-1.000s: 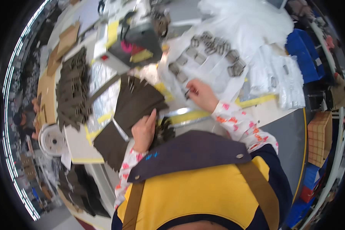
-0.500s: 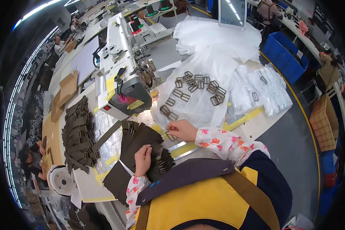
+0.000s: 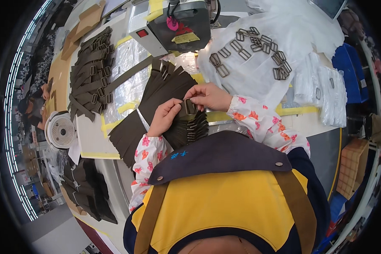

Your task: Threading metal buckles onto nylon fabric straps at a workstation.

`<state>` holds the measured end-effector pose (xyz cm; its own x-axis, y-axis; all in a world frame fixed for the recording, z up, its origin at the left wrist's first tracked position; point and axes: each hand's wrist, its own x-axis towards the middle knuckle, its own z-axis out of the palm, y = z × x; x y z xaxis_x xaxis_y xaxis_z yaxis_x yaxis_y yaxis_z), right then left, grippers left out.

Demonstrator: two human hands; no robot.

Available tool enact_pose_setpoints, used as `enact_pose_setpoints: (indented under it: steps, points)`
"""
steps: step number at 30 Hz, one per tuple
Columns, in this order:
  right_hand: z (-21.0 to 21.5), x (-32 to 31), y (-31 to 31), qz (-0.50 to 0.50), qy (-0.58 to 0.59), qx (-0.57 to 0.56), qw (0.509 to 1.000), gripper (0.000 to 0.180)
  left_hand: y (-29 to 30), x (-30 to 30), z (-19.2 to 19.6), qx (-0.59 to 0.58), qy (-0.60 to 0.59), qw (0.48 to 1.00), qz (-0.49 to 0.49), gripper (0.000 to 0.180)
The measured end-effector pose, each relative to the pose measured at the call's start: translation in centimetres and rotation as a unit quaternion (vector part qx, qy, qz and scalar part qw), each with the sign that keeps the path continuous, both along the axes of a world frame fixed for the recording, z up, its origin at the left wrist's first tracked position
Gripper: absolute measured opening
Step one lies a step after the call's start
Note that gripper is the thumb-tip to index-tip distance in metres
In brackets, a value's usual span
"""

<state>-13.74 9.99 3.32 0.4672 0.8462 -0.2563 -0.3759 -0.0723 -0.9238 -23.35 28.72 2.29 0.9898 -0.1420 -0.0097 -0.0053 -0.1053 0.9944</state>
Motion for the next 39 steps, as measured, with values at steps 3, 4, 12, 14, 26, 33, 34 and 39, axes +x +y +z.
enact_pose_setpoints:
  steps: [3,4,12,14,26,33,34,39]
  points:
    - [-1.1,-0.7,0.5,-0.01,0.027,-0.003,1.0,0.012,-0.3,-0.1,0.8,0.11,-0.023,0.993,-0.038,0.012]
    - [-1.5,-1.2,1.3,-0.035,0.021,0.001,0.999,0.012,-0.6,-0.3,0.5,0.114,-0.043,0.993,0.011,0.013]
    - [0.3,-2.5,3.3,-0.02,0.028,-0.065,0.997,0.018,-3.0,-1.1,0.1,0.054,-0.103,0.961,0.252,0.023]
    - [-0.3,-2.6,3.4,-0.008,0.056,-0.034,0.998,0.019,-3.1,-1.1,-0.2,0.07,-0.137,0.957,0.247,0.023]
    - [-2.0,-1.4,3.7,-0.014,-0.194,-0.035,0.98,0.016,-1.1,-1.3,3.2,0.282,-0.271,0.911,0.128,0.007]
    - [-5.4,-2.2,6.0,-0.046,-0.336,0.014,0.941,0.014,-0.1,-4.0,0.9,0.122,-0.067,0.972,0.187,0.009]
    - [-4.5,-2.5,5.6,-0.003,-0.198,-0.01,0.98,0.014,0.0,-3.9,1.0,0.181,-0.047,0.967,0.173,0.009]
    - [-4.8,-3.3,5.8,0.008,-0.141,-0.029,0.99,0.016,-0.3,-3.6,2.5,0.321,-0.03,0.938,0.127,0.012]
